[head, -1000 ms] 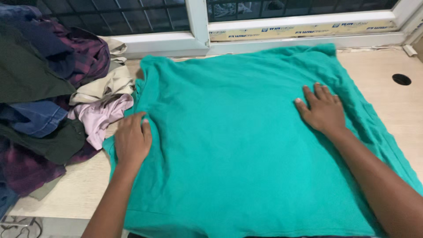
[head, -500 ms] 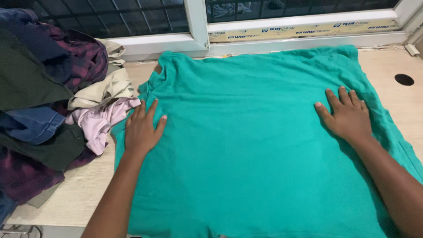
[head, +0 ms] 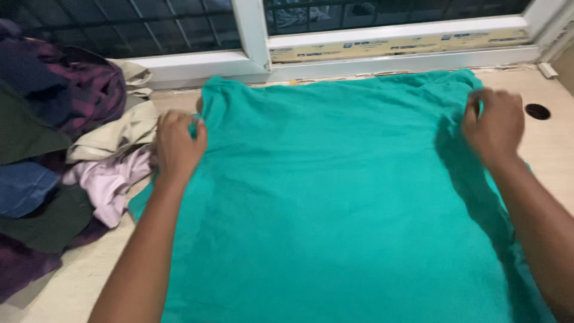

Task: The person folds a teal polo shirt on a table, smoothing it out, folding the sides and bottom, buttoning the collar, and placing it aside. Then the person picks up a pair of dark gray pants, lays them flat, and begins folding them.

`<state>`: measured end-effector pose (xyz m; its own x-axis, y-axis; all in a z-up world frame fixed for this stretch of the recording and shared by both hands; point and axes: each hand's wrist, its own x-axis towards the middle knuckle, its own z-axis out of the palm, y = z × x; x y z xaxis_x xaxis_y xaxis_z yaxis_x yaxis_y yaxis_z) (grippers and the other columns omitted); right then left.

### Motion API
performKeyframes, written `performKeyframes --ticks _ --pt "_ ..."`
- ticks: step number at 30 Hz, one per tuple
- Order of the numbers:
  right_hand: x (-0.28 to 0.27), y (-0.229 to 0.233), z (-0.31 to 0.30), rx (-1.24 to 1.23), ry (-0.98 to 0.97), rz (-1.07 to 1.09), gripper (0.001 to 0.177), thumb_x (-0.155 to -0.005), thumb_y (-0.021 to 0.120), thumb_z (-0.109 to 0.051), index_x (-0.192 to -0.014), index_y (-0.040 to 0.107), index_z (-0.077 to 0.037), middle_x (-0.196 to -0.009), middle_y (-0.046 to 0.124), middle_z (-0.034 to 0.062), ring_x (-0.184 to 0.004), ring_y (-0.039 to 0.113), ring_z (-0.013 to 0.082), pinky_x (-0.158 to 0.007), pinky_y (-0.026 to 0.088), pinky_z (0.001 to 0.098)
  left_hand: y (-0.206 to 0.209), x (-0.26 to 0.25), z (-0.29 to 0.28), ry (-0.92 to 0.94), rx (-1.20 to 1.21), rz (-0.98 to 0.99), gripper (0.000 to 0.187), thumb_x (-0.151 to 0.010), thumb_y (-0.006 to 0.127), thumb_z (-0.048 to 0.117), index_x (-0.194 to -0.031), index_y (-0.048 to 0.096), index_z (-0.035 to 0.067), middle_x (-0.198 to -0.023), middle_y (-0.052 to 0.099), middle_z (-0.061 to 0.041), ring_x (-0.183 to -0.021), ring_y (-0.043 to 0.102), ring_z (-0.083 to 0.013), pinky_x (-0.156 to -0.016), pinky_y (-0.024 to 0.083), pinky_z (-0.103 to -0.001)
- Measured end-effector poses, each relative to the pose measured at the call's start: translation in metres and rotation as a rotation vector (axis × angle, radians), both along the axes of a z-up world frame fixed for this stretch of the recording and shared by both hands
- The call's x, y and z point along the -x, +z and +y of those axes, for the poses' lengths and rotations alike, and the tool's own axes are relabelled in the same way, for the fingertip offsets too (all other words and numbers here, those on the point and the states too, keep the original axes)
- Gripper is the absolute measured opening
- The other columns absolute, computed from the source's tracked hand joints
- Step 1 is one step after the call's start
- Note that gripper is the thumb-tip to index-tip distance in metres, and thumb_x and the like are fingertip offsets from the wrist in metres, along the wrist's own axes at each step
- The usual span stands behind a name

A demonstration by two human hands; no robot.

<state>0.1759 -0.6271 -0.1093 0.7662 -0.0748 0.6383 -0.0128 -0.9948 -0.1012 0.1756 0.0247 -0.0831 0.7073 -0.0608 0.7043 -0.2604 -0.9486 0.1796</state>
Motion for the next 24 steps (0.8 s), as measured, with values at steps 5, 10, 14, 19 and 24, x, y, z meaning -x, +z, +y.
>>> performKeyframes --ticks 5,10,14,19,24 --pt "-0.076 -0.017 -0.037 -0.197 -0.026 0.193 0.04 -0.085 0.066 -0.01 -0.123 0.077 -0.013 -0.108 0.072 0.0246 -0.11 0.063 0.0467 -0.102 0.052 0.0531 0.001 -0.093 0.008 0.179 0.33 0.487 0.063 -0.08 0.08 0.038 -0.134 0.065 0.01 -0.129 0.067 -0.018 -0.116 0.064 -0.0363 -0.097 0.051 -0.047" --pt "-0.092 -0.051 -0.027 -0.177 0.032 0.116 0.065 -0.09 0.081 -0.04 -0.145 0.062 -0.01 -0.134 0.06 0.0269 -0.123 0.044 0.0525 -0.089 0.032 0.0748 0.0 -0.116 0.01 0.324 0.033 0.955 0.092 -0.053 0.096 0.045 -0.135 0.066 0.016 -0.135 0.069 -0.01 -0.125 0.064 -0.0326 -0.103 0.048 -0.05" --pt "-0.083 -0.059 -0.027 -0.142 0.009 0.119 0.048 -0.094 0.081 -0.036 -0.136 0.072 -0.014 -0.119 0.06 0.0281 -0.117 0.048 0.0504 -0.092 0.037 0.0674 0.026 -0.127 0.017 0.299 -0.118 0.994 0.101 -0.046 0.105 0.048 -0.129 0.067 0.005 -0.132 0.068 -0.019 -0.122 0.066 -0.0355 -0.102 0.051 -0.046" --pt "-0.08 -0.056 -0.03 -0.19 0.03 -0.043 0.009 -0.094 0.072 -0.013 -0.103 0.07 -0.01 -0.111 0.06 0.0185 -0.114 0.052 0.0409 -0.104 0.044 0.0516 0.041 -0.113 0.016 0.424 -0.009 0.312 0.057 -0.065 0.097 0.05 -0.1 0.076 0.011 -0.112 0.076 -0.018 -0.109 0.07 -0.0386 -0.098 0.051 -0.049" --pt "-0.077 -0.052 -0.029 -0.144 0.053 -0.091 0.004 -0.095 0.076 -0.013 -0.096 0.077 -0.009 -0.113 0.059 0.0216 -0.114 0.053 0.0424 -0.101 0.046 0.0525 0.02 -0.092 0.008 0.288 0.091 0.419 0.069 -0.067 0.087 0.069 -0.092 0.074 0.006 -0.109 0.071 -0.02 -0.109 0.064 -0.0404 -0.093 0.048 -0.051"
